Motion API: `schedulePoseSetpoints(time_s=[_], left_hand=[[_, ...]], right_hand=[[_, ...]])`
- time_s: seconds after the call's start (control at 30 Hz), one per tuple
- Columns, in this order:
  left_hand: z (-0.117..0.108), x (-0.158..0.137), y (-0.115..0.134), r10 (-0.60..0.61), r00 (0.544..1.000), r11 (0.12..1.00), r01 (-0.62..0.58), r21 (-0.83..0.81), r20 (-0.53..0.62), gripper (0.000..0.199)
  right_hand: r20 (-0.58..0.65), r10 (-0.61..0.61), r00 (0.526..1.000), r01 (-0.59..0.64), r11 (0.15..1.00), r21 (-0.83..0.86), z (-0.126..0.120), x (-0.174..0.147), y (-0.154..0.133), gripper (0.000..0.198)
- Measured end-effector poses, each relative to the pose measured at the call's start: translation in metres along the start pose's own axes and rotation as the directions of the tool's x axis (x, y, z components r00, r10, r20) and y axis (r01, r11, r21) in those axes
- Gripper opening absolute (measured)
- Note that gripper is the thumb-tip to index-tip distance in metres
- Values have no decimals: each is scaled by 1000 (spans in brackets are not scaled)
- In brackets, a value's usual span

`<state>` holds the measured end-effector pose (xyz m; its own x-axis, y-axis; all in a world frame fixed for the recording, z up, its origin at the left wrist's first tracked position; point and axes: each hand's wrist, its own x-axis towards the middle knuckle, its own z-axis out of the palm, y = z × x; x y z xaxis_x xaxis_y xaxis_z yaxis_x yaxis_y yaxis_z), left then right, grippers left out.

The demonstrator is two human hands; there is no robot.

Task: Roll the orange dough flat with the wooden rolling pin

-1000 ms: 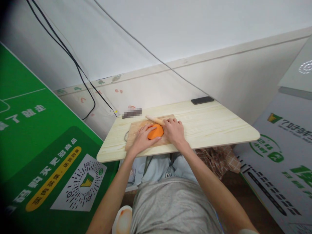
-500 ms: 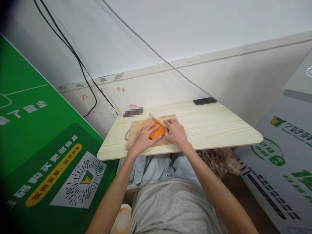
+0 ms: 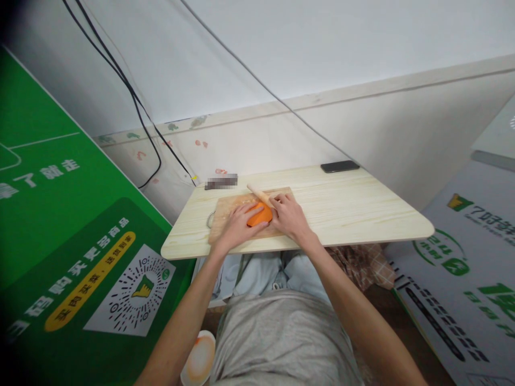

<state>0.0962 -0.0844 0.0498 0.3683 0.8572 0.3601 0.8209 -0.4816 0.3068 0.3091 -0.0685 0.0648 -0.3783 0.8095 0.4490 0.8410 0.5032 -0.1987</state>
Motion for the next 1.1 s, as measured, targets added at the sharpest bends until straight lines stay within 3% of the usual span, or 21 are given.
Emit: schedulePoseSetpoints(time_s=[0.2, 0.5, 0.7, 0.8, 0.93, 1.1], left_hand=[[-1, 0, 1, -11, 1000, 1000, 11, -2, 8, 51], [-4, 1, 8, -51, 999, 999, 51, -16, 16, 50], [-4, -2, 5, -27, 997, 997, 23, -68, -73, 50], [-2, -3, 6, -114, 983, 993, 110, -30, -147, 54], [1, -3, 9, -234, 953, 970, 243, 26, -190, 75], [0, -1, -1, -119, 982, 985, 98, -138, -149, 65]], right_hand=[[17, 0, 1000, 0, 1000, 12, -4, 0, 0, 37], [-42, 93, 995, -88, 991, 101, 12, 4, 5, 44], [-68, 121, 990, -116, 991, 74, 12, 3, 6, 43], [-76, 120, 990, -116, 991, 63, 13, 2, 7, 43], [-87, 130, 988, -127, 991, 45, 14, 1, 8, 44], [-79, 76, 994, -70, 994, 79, 14, -1, 8, 45]])
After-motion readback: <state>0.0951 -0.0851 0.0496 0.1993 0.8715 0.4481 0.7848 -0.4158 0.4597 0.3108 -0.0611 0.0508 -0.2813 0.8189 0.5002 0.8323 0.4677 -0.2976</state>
